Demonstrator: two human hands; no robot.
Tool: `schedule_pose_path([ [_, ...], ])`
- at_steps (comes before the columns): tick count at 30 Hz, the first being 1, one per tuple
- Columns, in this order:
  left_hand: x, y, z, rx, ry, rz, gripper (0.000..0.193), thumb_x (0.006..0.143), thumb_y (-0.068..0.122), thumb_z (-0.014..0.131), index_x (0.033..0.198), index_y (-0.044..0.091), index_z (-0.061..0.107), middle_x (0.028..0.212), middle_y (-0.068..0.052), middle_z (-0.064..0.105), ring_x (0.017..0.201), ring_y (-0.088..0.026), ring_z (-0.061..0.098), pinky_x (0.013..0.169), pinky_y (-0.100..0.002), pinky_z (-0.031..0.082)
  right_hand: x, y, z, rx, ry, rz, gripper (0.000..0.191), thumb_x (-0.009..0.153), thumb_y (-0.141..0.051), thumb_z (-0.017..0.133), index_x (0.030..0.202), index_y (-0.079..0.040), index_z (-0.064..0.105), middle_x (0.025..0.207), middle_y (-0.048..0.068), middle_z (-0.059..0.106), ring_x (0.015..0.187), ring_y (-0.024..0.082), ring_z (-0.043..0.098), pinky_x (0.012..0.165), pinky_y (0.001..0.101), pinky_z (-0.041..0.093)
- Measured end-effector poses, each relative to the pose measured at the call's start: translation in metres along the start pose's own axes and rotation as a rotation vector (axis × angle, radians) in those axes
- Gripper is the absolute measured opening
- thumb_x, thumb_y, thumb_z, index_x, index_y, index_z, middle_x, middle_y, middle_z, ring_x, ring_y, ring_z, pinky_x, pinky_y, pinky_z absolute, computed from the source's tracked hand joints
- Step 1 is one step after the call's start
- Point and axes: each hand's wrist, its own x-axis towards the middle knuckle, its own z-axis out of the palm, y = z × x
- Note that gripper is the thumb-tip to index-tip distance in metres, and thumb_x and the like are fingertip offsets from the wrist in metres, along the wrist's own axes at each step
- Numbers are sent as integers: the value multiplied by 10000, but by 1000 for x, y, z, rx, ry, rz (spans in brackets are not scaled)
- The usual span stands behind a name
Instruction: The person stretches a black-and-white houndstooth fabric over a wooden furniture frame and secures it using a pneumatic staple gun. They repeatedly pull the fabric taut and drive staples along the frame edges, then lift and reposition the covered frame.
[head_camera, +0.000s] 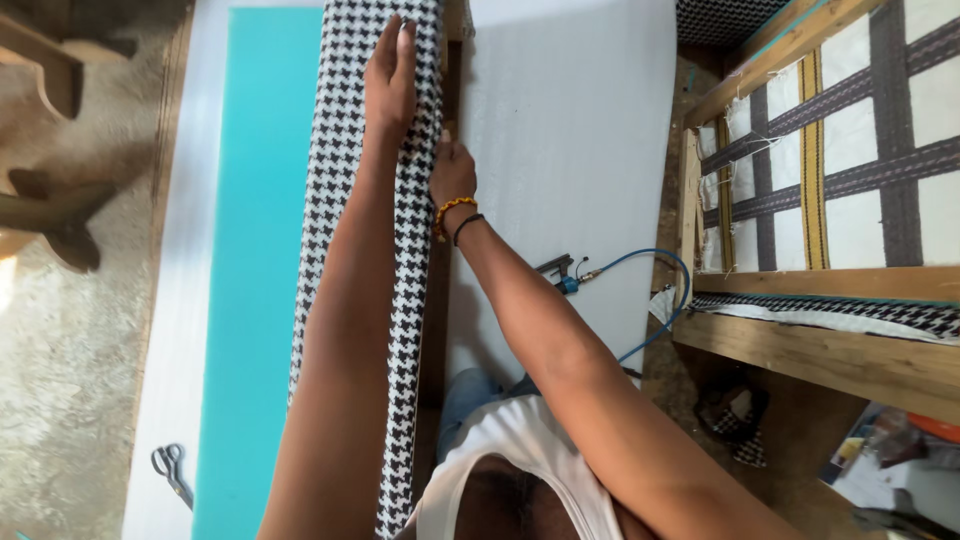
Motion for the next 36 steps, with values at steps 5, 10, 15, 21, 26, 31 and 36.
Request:
schedule_pose_path([
  [5,-12,-11,-64,185,2,-150,528,1062,393,497,1479,79,571,1496,-132,620,1364,-284,621,1166,-403,505,-4,9,7,53,7,-62,509,1042,-447,483,845,-19,676,700,79,643,665,189,560,672,359,473],
  [10,-77,-35,-154,-72,-75,-594,718,1029,559,271,1599,122,284,1685,-123,250,1550,-335,203,1197,-550,213,6,20,19,201,37,-107,442,1041,-384,551,834,-16,682,694,38,621,672,150,500,659,328,450],
  [15,-90,-73,-157,-289,-220,-429,771,1092,602,160,1675,98,142,1758,-173,111,1642,-354,79,1329,-468,71,15,33,23,285,-3,-74,468,1053,-414,552,813,-33,678,687,-1,613,669,123,489,671,296,454],
  [21,-69,-81,-146,-36,-301,-403,703,1097,486,187,1657,103,4,1740,-156,-5,1604,-312,24,1298,-444,94,16,41,20,143,-22,-32,504,1075,-444,529,782,-47,629,649,-10,470,640,111,384,620,289,383],
  [26,-71,-79,-145,-12,-344,-316,670,1143,409,264,1661,88,-14,1756,-152,-46,1630,-300,-39,1341,-434,74,18,42,18,166,-52,3,460,1051,-437,517,787,-84,649,630,-41,504,614,93,417,604,277,409],
  [31,-73,-92,-145,99,-375,-221,662,1167,410,268,1682,81,11,1771,-144,-74,1647,-311,-66,1365,-454,47,22,50,16,-38,-38,-49,499,1051,-452,485,749,-80,626,606,-24,519,603,110,448,596,294,420],
  [36,-82,-101,-144,108,-406,-173,651,1171,453,268,1697,132,58,1777,-118,-91,1665,-326,-1,1372,-516,177,27,58,16,71,-46,-110,522,1074,-456,513,757,-52,607,640,-8,478,643,117,421,629,305,416],
])
